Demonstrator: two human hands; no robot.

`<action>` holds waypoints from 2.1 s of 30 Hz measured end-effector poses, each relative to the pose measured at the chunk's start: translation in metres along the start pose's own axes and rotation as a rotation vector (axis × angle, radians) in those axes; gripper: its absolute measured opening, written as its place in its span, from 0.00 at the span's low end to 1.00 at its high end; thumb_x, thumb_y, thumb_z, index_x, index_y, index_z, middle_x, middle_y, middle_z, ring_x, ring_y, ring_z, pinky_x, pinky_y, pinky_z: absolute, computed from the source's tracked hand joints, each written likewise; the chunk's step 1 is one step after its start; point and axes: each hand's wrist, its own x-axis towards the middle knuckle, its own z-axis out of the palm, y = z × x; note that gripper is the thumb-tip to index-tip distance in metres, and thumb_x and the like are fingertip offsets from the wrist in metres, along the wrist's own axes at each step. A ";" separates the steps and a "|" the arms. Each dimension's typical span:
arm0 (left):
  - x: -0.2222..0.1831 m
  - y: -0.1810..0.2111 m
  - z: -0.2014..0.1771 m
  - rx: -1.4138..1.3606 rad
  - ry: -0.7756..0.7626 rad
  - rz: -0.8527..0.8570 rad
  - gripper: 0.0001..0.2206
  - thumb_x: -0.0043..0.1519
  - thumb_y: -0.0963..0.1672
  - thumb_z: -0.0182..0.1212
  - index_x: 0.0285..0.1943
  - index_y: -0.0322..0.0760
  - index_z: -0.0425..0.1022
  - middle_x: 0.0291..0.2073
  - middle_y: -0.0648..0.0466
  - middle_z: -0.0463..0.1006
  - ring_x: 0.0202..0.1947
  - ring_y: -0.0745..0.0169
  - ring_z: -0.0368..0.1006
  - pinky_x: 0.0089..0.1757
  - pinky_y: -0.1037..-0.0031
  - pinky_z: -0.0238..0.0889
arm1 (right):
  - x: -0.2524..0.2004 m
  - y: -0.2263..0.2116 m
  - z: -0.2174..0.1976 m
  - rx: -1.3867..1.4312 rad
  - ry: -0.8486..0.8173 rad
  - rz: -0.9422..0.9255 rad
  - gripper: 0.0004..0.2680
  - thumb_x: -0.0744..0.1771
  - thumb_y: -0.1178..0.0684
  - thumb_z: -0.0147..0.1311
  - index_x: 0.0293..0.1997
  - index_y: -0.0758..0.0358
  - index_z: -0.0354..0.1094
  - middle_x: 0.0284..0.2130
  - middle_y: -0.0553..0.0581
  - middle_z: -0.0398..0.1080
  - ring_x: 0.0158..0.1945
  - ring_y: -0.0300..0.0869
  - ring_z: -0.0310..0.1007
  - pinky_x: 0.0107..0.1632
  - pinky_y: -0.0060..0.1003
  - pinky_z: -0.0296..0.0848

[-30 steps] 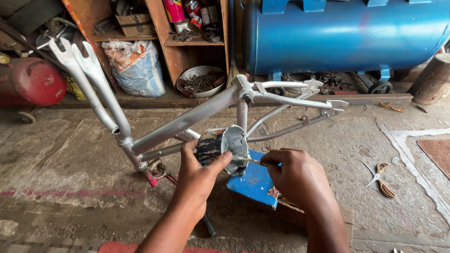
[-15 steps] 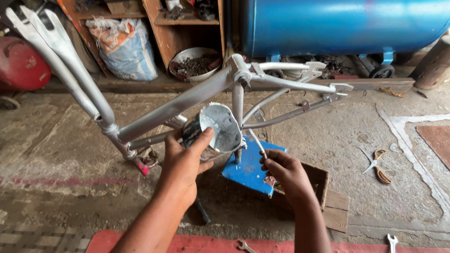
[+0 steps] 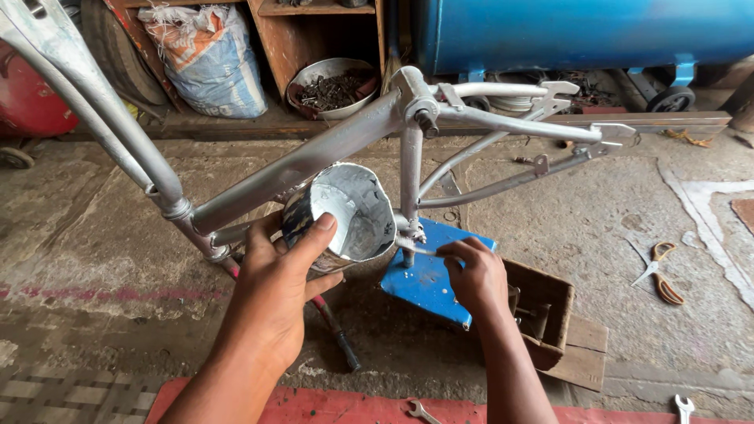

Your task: The person applies paint to a bicycle frame using a small brush, dipping it into a metal container of white paint and coating various parts of the frame including the joints and rear sections.

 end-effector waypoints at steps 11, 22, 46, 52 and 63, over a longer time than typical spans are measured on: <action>-0.002 0.006 -0.004 0.015 0.014 -0.021 0.27 0.52 0.48 0.68 0.60 0.43 0.65 0.48 0.55 0.77 0.50 0.61 0.76 0.43 0.57 0.75 | 0.012 0.023 0.005 -0.097 -0.054 -0.100 0.05 0.61 0.57 0.63 0.36 0.52 0.82 0.38 0.51 0.79 0.37 0.46 0.79 0.44 0.43 0.72; -0.005 0.005 -0.003 0.019 0.012 -0.026 0.28 0.51 0.48 0.68 0.61 0.42 0.64 0.47 0.54 0.78 0.49 0.61 0.76 0.44 0.57 0.74 | 0.025 0.033 -0.001 0.053 -0.105 -0.125 0.05 0.63 0.56 0.63 0.39 0.51 0.81 0.37 0.48 0.79 0.36 0.40 0.80 0.47 0.39 0.75; -0.004 0.005 0.004 0.053 0.013 -0.050 0.30 0.53 0.49 0.68 0.63 0.40 0.63 0.47 0.52 0.78 0.47 0.60 0.77 0.45 0.58 0.74 | 0.026 0.064 0.002 0.117 -0.189 0.204 0.08 0.64 0.56 0.62 0.45 0.52 0.82 0.40 0.53 0.80 0.42 0.42 0.80 0.47 0.37 0.79; -0.003 0.004 0.009 0.066 0.004 -0.050 0.27 0.54 0.48 0.68 0.61 0.39 0.63 0.47 0.53 0.76 0.47 0.59 0.76 0.45 0.57 0.74 | 0.023 0.065 0.012 0.252 -0.119 0.318 0.09 0.65 0.54 0.62 0.48 0.50 0.80 0.37 0.55 0.82 0.40 0.43 0.81 0.46 0.38 0.78; -0.007 0.008 0.010 0.006 0.004 -0.046 0.23 0.54 0.48 0.67 0.58 0.44 0.66 0.48 0.56 0.77 0.48 0.60 0.76 0.45 0.56 0.72 | 0.015 0.054 0.028 0.204 0.032 0.495 0.10 0.65 0.52 0.58 0.50 0.58 0.78 0.37 0.63 0.80 0.39 0.47 0.82 0.47 0.40 0.76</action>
